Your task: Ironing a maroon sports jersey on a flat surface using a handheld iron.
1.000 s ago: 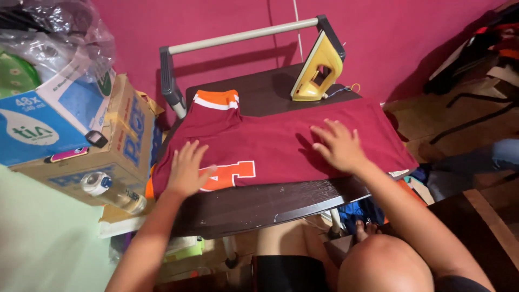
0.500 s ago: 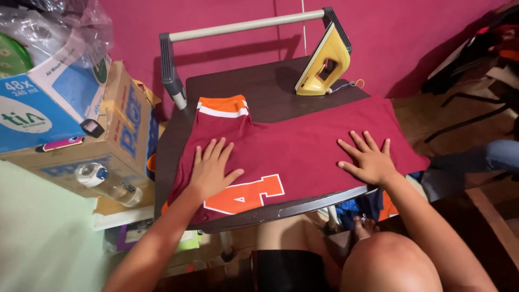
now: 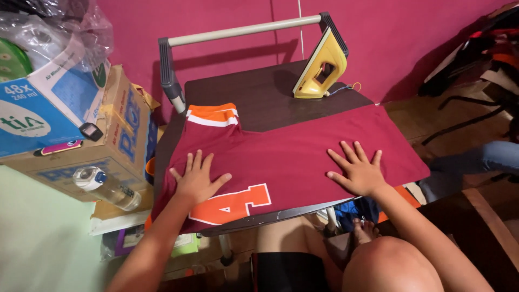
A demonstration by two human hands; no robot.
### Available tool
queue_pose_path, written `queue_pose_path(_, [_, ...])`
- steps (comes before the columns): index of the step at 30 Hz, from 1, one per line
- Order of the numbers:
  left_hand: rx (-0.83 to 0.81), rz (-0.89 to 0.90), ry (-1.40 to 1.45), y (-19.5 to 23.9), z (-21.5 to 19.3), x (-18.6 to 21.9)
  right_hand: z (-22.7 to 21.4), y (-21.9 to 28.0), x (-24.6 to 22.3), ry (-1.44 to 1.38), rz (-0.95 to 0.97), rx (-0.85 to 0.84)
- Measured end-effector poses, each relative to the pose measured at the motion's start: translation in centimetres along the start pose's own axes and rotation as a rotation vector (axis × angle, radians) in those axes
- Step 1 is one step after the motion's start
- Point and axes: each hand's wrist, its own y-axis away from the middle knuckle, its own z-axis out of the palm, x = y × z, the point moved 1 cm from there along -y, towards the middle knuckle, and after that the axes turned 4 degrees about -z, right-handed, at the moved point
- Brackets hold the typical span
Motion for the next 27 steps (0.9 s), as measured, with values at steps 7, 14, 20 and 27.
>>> queue_pose_path(7, [-0.012, -0.137, 0.046, 1.5, -1.6, 0.5, -2.9, -4.0, -0.6, -0.008, -0.1, -0.086])
queue_pose_path(14, [0.297, 0.011, 0.056, 3.7, 4.3, 3.5, -5.5, -6.7, -5.3, -0.003, -0.057, 0.08])
queue_pose_path(20, [0.308, 0.284, -0.133, 2.6, 6.7, 4.0, -1.6, -10.0, -10.1, -0.221, -0.506, 0.064])
queue_pose_path(27, [0.622, 0.252, -0.174, 1.2, 10.5, 2.5, -5.3, -10.3, 5.7, -0.24, 0.311, 0.068])
